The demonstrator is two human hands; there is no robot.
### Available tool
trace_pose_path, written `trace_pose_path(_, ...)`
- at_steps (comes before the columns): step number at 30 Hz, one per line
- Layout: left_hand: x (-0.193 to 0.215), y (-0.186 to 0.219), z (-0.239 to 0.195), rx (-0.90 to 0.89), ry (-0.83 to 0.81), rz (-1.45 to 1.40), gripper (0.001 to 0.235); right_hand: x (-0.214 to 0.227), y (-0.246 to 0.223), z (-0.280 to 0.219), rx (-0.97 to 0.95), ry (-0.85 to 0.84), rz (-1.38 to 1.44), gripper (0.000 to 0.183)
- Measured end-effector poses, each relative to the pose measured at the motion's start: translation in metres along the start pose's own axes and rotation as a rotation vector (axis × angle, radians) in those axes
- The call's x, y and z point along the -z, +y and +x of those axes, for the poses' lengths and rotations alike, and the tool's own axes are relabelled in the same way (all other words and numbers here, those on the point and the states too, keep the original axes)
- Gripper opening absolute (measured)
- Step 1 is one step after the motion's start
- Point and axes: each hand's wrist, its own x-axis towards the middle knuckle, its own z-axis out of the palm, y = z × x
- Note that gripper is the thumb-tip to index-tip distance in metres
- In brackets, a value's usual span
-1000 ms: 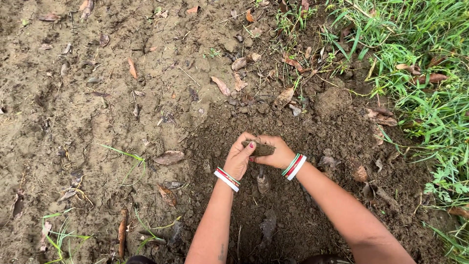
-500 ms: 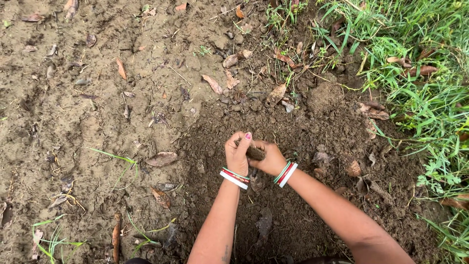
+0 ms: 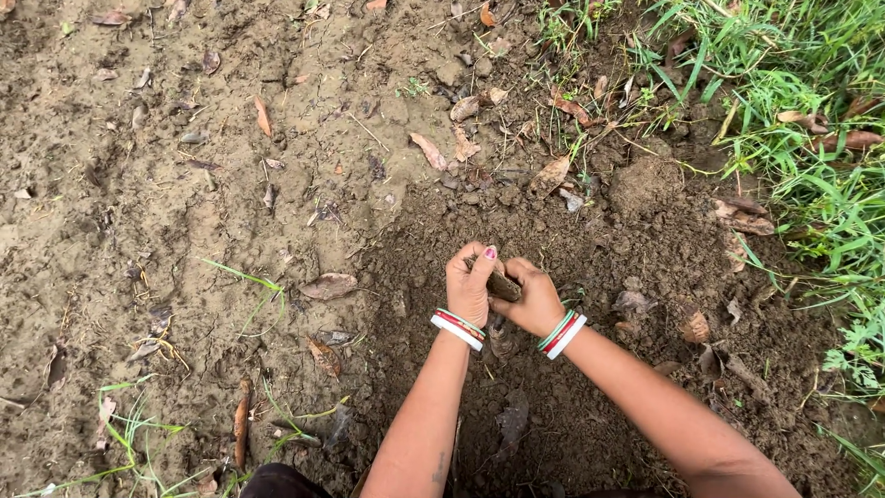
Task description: Digging into the soil with hands and a small hand trowel in an outdoor field.
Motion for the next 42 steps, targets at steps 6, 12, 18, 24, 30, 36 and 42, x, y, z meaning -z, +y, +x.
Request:
trace_pose_path(6, -0.002, 0.01, 0.001, 0.011, -0.014, -0.014, 0.029, 0.008, 0.002, -0.003, -0.072, -0.025, 0.126, 0.036)
trace_pose_path(12, -0.001, 0.007, 0.0, 0.049, -0.001, 0.017, 0.03, -0.004, 0.016, -0.015, -0.135, 0.052, 0.112, 0.033)
trace_pose_path(18, 0.043, -0.006, 0.013, 0.083, -0.021, 0.003, 0.032, 0.027, -0.014, -0.014, -0.106, -0.037, 0.164, 0.047)
trace_pose_path(24, 0.003, 0.059, 0.002, 0.068, -0.131, 0.084, 0.013, 0.034, -0.05, 0.002, 0.091, -0.294, 0.273, 0.055)
trace_pose_path(30, 0.002, 0.056, -0.009, 0.038, -0.118, 0.169, 0.025, 0.033, -0.039, 0.003, 0.068, -0.274, 0.175, 0.036)
trace_pose_path(36, 0.007, 0.047, -0.008, -0.01, -0.096, 0.16, 0.027, 0.027, -0.013, -0.004, -0.075, -0.297, 0.237, 0.028)
trace_pose_path(42, 0.043, -0.005, -0.007, -0.083, -0.24, 0.133, 0.057, 0.082, 0.043, 0.0, 0.109, 0.037, -0.488, 0.019)
